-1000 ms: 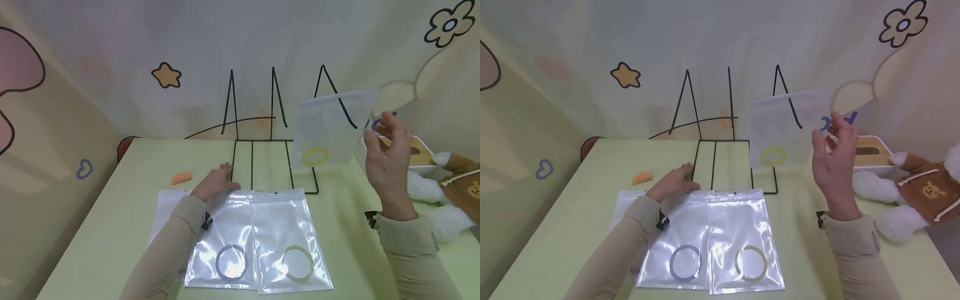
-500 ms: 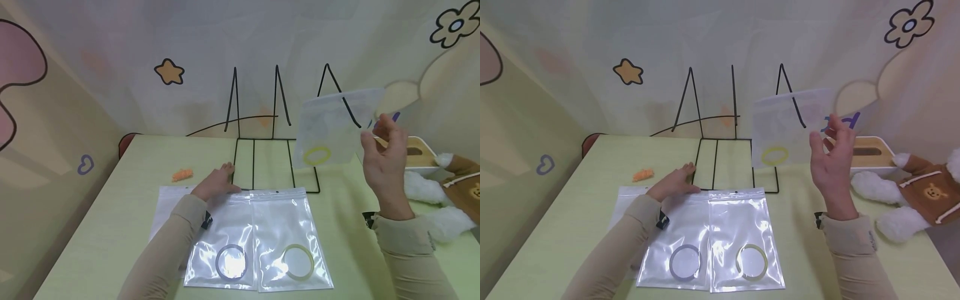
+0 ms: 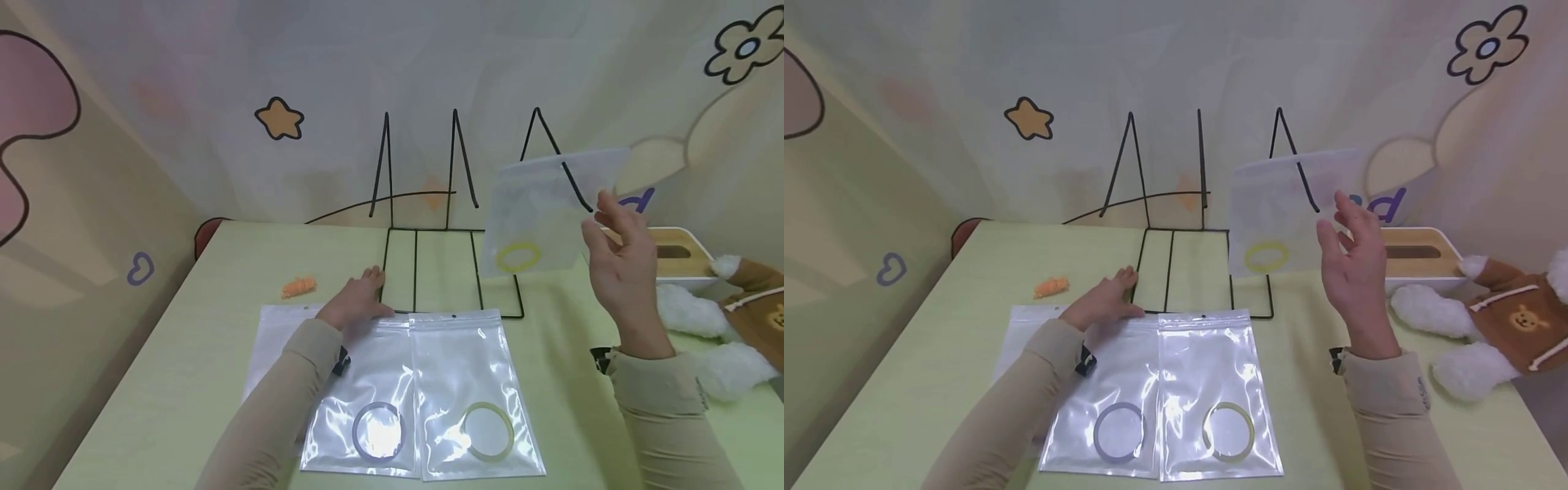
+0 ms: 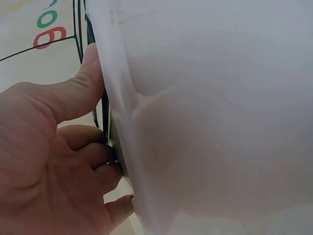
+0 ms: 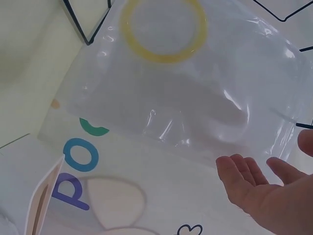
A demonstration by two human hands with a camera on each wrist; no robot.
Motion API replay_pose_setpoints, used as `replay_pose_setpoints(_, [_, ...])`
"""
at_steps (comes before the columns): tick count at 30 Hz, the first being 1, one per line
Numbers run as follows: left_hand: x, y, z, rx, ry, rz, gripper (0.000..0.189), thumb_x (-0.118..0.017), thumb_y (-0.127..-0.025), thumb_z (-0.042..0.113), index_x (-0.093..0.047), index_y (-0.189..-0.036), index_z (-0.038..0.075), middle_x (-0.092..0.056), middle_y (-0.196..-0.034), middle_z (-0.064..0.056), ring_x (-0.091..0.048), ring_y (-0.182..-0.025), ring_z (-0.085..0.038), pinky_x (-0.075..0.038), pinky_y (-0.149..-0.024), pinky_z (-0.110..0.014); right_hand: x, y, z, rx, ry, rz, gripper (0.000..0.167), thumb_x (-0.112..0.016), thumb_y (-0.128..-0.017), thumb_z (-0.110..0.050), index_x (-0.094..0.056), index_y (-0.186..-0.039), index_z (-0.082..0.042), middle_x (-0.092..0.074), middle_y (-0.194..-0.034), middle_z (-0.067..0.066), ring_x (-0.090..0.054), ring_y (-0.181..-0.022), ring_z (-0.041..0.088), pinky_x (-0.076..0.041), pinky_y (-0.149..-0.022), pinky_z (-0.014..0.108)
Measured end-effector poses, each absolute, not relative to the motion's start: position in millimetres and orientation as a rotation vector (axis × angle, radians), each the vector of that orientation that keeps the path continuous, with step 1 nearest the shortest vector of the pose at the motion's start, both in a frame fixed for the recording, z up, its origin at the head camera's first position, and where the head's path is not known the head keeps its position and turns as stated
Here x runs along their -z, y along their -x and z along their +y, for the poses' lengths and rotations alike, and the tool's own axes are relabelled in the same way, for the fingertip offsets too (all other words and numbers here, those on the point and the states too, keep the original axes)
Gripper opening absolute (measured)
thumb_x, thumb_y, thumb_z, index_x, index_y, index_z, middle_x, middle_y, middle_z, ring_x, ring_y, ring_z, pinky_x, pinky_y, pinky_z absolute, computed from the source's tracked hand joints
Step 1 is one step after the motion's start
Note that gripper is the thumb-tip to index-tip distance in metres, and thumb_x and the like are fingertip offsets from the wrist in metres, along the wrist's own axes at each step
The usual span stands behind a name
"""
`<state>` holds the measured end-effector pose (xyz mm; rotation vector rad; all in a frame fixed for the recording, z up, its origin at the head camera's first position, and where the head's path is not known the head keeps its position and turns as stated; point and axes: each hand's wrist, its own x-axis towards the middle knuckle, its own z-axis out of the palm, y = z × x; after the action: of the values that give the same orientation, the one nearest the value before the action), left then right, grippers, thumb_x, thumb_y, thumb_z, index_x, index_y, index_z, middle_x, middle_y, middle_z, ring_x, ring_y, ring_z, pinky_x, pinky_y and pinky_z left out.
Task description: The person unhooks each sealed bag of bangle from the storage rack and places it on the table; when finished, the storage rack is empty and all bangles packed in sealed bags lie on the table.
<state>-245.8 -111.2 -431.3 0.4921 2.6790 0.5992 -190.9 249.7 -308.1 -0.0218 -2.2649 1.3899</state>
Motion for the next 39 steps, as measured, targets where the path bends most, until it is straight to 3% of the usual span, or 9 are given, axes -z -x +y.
replay_pose_setpoints(9, [430.7,245.2,-109.2,-0.53,-0.482,2.698,0.088,-0.07,-0.088,0.039,-0.023,-0.151,-0.003,-0.011,-0.158,-0.021,-0.009,-0.146,-0.033,-0.011,-0.116,-0.051,310.5,196.2,250.3,-1.378,-0.026,-2.338,0.058,-0.05,-0.1,-0.023,-0.027,-0.153,-0.026,-0.034,-0.147,0.01,-0.035,-0.135,0.021,-0.036,-0.108,0.036])
replay_pose_setpoints(16, [427.6,242.1,-109.8,-0.568,-0.457,2.691,0.088,-0.07,-0.088,0.037,-0.022,-0.152,-0.001,-0.01,-0.159,-0.02,-0.008,-0.147,-0.032,-0.01,-0.117,-0.049,311.1,200.3,252.1,-1.424,0.076,-2.318,0.061,-0.047,-0.101,-0.027,-0.02,-0.155,-0.02,-0.024,-0.157,0.002,-0.029,-0.139,0.015,-0.029,-0.112,0.035])
replay_pose_setpoints(21, [428.5,242.4,-109.5,-0.557,-0.457,2.695,0.088,-0.07,-0.088,0.038,-0.024,-0.151,-0.002,-0.011,-0.159,-0.02,-0.009,-0.147,-0.031,-0.01,-0.117,-0.05,311.2,201.6,253.7,-1.409,0.139,-2.287,0.055,-0.047,-0.101,-0.028,-0.028,-0.153,-0.021,-0.038,-0.147,0.008,-0.037,-0.132,0.016,-0.032,-0.108,0.031])
replay_pose_setpoints(28, [428.8,243.7,-109.3,-0.532,-0.473,2.707,0.088,-0.07,-0.088,0.039,-0.024,-0.151,-0.003,-0.012,-0.158,-0.021,-0.01,-0.147,-0.032,-0.012,-0.116,-0.051,311.9,203.4,259.4,-1.408,0.141,-2.323,0.06,-0.047,-0.101,-0.03,-0.023,-0.155,-0.019,-0.029,-0.155,0.002,-0.03,-0.137,0.012,-0.03,-0.111,0.031])
replay_pose_setpoints(31, [428.6,243.5,-109.0,-0.539,-0.458,2.7,0.088,-0.07,-0.088,0.038,-0.024,-0.151,-0.002,-0.012,-0.159,-0.02,-0.01,-0.147,-0.032,-0.011,-0.116,-0.051,312.5,205.3,260.1,-1.412,0.137,-2.337,0.058,-0.046,-0.102,-0.03,-0.025,-0.154,-0.019,-0.033,-0.154,0.003,-0.034,-0.137,0.012,-0.031,-0.111,0.033])
replay_pose_setpoints(39, [428.1,242.5,-108.7,-0.562,-0.426,2.704,0.087,-0.071,-0.088,0.037,-0.025,-0.151,-0.001,-0.012,-0.159,-0.019,-0.009,-0.147,-0.031,-0.01,-0.117,-0.049,315.6,206.0,256.0,-1.361,0.146,-2.31,0.048,-0.048,-0.101,-0.029,-0.04,-0.148,-0.024,-0.048,-0.138,0.008,-0.047,-0.12,0.016,-0.04,-0.102,0.031])
